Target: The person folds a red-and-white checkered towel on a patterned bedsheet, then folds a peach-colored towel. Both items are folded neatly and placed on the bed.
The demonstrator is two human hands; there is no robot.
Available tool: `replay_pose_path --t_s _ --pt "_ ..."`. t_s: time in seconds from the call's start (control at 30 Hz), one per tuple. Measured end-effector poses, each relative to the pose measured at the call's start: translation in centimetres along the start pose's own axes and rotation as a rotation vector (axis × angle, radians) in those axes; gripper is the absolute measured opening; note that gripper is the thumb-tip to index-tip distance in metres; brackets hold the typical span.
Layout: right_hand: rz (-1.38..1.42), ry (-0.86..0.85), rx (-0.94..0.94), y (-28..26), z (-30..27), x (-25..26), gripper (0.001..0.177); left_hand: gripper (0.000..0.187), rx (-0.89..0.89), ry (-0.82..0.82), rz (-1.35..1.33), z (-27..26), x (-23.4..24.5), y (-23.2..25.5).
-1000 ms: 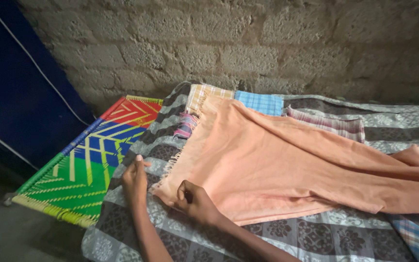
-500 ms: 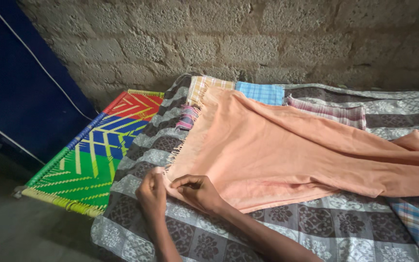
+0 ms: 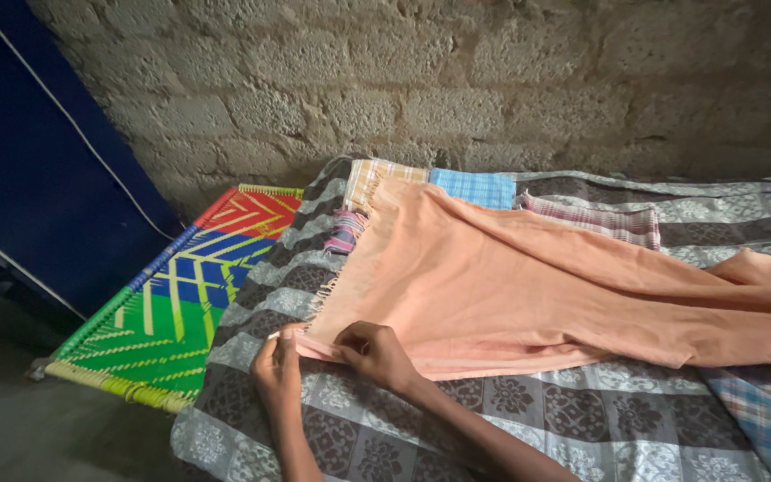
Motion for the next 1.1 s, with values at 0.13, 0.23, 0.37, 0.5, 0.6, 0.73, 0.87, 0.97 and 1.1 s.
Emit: replay_pose_path --t_s 0.13,0.23,0.37,0.5,0.6,0.73,0.87,0.97,1.1 --pt "-0.120 0.117 0.338 -3.5 -1.1 2.1 0.013 0.036 -0.010 0.096 -0.084 0.1 0.6 -0.2" --pt "-0.299 0.151 0.363 -4.7 -3.0 2.0 0.012 0.037 0.165 0.147 -0.086 -0.7 1.1 -2.3" --pt "-0.509 0.109 0.444 -5.8 -5.0 0.0 0.014 0.042 0.118 0.212 -0.086 -1.0 1.9 -2.7" --pt "-0.560 0.057 0.516 -5.9 -5.9 -0.7 0.017 0.036 0.093 0.301 -0.081 -1.0 2.3 -1.8" --pt "-0.567 0.033 0.520 -5.5 -6.1 -0.6 0.020 0.037 0.022 0.384 -0.055 -0.9 2.5 -0.3" --pt "-0.672 0.095 0.543 -5.2 -7.0 -0.3 0.020 0.037 -0.045 0.503 -0.047 -1.3 3.3 0.8" --pt "-0.651 0.223 0.578 -6.0 -8.8 1.7 0.018 0.032 -0.057 0.417 0.339 -1.1 3.1 2.5" --pt "-0.585 0.194 0.592 -6.4 -9.4 2.0 0.017 0.019 -0.240 0.417 0.453 -0.4 2.1 5.2" --pt "-0.503 0.108 0.647 -6.2 -10.7 1.6 0.014 0.021 -0.616 0.283 0.754 -1.7 -0.1 9.2"
Point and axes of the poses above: each hand's wrist, its own z-axis towards the middle knuckle, its own x-axis out of the back of the hand, y = z × x, the point moved 7 cm from there along z, towards the middle knuckle, and after that the axes turned 10 degrees about -x, right-handed, at the moved point
